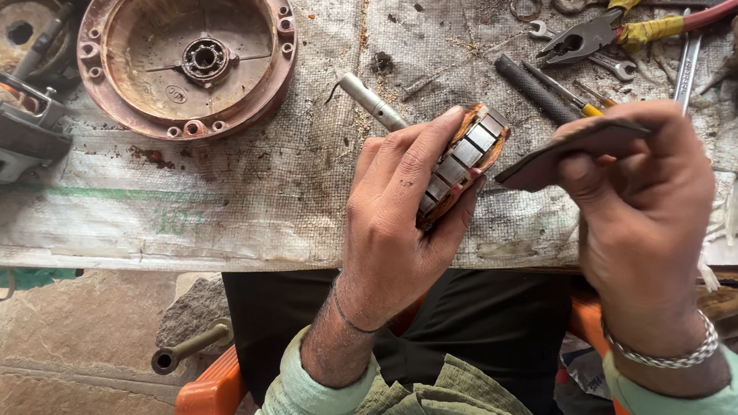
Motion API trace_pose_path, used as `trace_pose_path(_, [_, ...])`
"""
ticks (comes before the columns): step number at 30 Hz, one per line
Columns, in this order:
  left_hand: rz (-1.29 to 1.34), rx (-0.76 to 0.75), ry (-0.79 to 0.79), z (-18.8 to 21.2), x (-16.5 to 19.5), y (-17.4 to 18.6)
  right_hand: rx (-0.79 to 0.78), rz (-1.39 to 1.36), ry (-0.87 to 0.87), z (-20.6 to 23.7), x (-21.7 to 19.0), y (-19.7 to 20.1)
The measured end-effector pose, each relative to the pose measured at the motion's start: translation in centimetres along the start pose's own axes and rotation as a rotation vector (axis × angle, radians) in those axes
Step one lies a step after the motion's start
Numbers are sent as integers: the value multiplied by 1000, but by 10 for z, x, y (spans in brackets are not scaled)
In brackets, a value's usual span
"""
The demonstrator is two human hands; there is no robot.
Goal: The person holds a motor armature and uses a small metal tool to scrape and clean the copper windings and commutator segments. The person repeatedly rotates the armature to access different areas while scraping away residue.
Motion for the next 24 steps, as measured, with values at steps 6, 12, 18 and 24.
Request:
trace_pose_path(6, [77, -28, 43, -1, -2, 2, -163, 295, 196, -2, -22, -11])
trace_pose_path(12, [106, -95, 14, -3, 1, 3, -203, 592, 351, 1, -31, -19])
trace_pose_path(18, [120, -70, 35, -2, 0, 3, -28, 572, 168, -11, -29, 4])
trace_pose_path(24, [113, -108, 29, -1, 2, 3, -204, 674, 363, 4, -35, -15])
Point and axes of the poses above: each hand's wrist, its own z-axis away from the middle knuckle, its own y-axis out of the back of the hand, x = y × z, the point moved 6 cm from there along -z, towards the middle knuckle, and after that the axes turned 1 degree about -x, right-handed, at the moved point
